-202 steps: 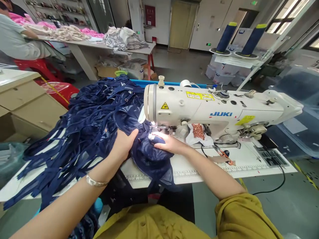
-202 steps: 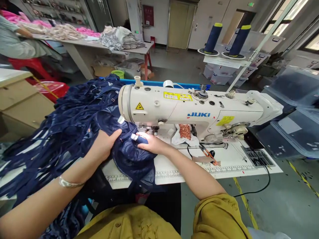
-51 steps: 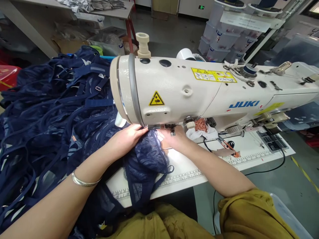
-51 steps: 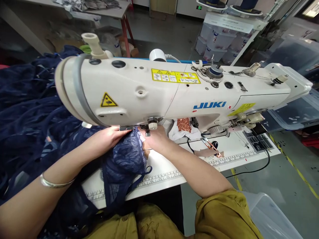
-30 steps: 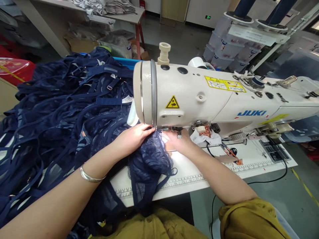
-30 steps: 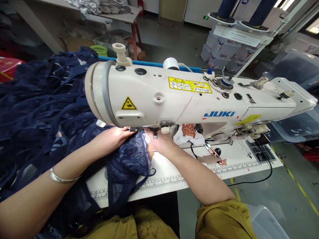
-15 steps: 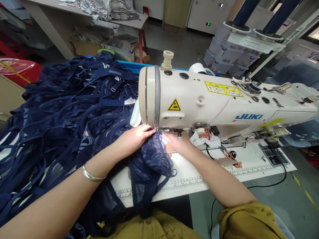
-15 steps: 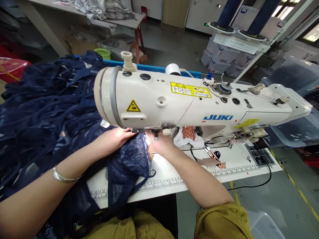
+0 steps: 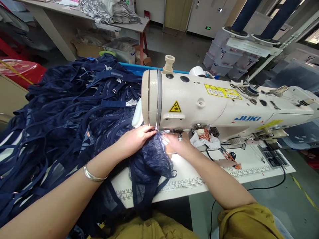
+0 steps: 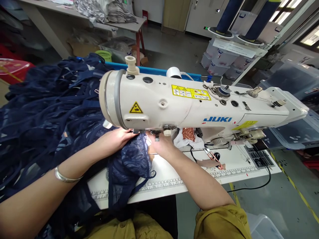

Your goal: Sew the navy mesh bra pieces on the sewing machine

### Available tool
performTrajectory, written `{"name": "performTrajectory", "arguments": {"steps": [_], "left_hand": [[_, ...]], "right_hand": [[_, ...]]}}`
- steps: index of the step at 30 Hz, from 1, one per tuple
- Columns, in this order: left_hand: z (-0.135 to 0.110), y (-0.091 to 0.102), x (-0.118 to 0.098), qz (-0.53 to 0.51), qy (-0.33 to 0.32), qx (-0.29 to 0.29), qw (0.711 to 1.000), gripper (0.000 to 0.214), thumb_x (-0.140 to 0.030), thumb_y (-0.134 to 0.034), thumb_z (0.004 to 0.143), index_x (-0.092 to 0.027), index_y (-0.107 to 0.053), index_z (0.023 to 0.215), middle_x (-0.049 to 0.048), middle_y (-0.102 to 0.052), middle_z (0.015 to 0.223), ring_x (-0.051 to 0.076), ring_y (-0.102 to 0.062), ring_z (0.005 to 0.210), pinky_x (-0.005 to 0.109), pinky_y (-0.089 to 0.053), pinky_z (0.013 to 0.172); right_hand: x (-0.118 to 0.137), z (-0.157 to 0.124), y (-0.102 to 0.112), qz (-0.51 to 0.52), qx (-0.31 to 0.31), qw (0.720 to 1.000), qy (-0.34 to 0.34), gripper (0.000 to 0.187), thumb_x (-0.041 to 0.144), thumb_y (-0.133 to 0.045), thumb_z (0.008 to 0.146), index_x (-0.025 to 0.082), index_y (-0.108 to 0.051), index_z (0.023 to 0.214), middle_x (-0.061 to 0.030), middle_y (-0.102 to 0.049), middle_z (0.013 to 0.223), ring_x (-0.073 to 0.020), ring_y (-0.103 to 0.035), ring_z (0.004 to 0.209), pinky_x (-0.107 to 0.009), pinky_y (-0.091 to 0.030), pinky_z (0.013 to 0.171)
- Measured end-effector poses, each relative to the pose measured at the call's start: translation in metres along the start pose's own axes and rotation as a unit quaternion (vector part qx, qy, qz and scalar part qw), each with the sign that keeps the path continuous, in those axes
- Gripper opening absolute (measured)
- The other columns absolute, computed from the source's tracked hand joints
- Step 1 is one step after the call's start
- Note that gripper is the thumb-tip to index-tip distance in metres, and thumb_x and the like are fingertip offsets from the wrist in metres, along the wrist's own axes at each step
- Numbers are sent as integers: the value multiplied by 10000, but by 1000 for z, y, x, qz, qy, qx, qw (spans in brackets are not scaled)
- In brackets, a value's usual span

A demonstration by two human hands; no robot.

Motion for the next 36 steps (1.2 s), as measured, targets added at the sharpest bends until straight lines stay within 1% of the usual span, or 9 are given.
{"name": "performTrajectory", "arguments": {"steps": [5, 10, 14, 16, 20, 24, 28, 33, 36], "left_hand": [[0, 1, 0, 2, 5, 3, 1000, 435, -223, -336, 982, -253, -607, 1321, 83, -608, 1309, 220, -550, 1242, 346, -486, 1018], [1, 2, -1, 0, 4, 2, 1000, 431, -256, -314, 997, -233, -623, 1297, 97, -611, 1300, 229, -567, 1212, 357, -494, 1004], [0, 3, -2, -4, -6, -9, 1000, 432, -339, -318, 1011, -208, -640, 1268, 120, -628, 1255, 232, -589, 1167, 356, -506, 980], [1, 3, -2, -1, -14, -17, 1000, 424, -346, -328, 1012, -208, -636, 1269, 116, -622, 1267, 227, -591, 1157, 357, -508, 974], [5, 3, -3, 16, -40, -28, 999, 396, -269, -331, 1012, -194, -617, 1274, 110, -603, 1307, 233, -562, 1184, 409, -462, 1030], [8, 3, -4, 37, -56, -24, 997, 372, -175, -348, 985, -170, -611, 1249, 111, -624, 1248, 239, -549, 1191, 426, -433, 1051], [4, 1, -3, 57, -46, -31, 997, 354, -155, -382, 971, -144, -605, 1246, 127, -634, 1226, 253, -569, 1170, 413, -451, 1029], [3, 1, -6, 83, -19, -40, 996, 333, -153, -398, 971, -194, -612, 1223, 95, -644, 1205, 232, -582, 1166, 379, -470, 1010], [8, 4, -12, 105, -31, -45, 993, 299, -123, -406, 963, -187, -637, 1143, 104, -652, 1174, 236, -584, 1142, 406, -475, 996]], "right_hand": [[2, 0, 2, -24, -3, 1000, 6, 445, 266, -302, 1030, 377, -504, 1411, -23, -692, 1223, -225, -626, 1121, -411, -443, 1039], [2, 0, 4, -13, -14, 1000, 8, 410, 308, -327, 1027, 388, -540, 1369, -1, -695, 1224, -235, -632, 1107, -418, -475, 994], [3, 2, 5, -22, -12, 1000, -6, 419, 358, -290, 1037, 337, -572, 1347, -33, -695, 1221, -243, -642, 1083, -434, -479, 972], [3, 4, 6, -23, -9, 1000, -15, 426, 379, -290, 1035, 314, -582, 1338, -49, -689, 1230, -250, -644, 1075, -431, -493, 943], [5, 5, 8, -31, 3, 999, -14, 418, 350, -298, 1028, 308, -588, 1327, -46, -683, 1241, -242, -642, 1070, -403, -504, 927], [10, 2, 12, -51, 8, 999, 13, 416, 278, -310, 1008, 283, -596, 1310, -56, -651, 1296, -253, -619, 1120, -388, -521, 886], [10, 3, 13, -54, 10, 998, 20, 420, 297, -294, 1016, 257, -591, 1310, -66, -642, 1306, -250, -604, 1154, -377, -508, 900], [6, 5, 8, -32, -4, 999, -9, 382, 401, -359, 1015, 280, -605, 1282, -58, -660, 1269, -255, -601, 1152, -394, -495, 912], [8, 5, 5, -24, -20, 1000, 2, 360, 360, -361, 1017, 274, -606, 1266, -64, -659, 1264, -247, -613, 1123, -385, -492, 908]]}}
Point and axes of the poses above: each hand's wrist, its own z-axis towards the middle knuckle, its own y-axis out of the back of the hand, x = y × z, the point moved 2 cm from there along z, towards the middle knuckle
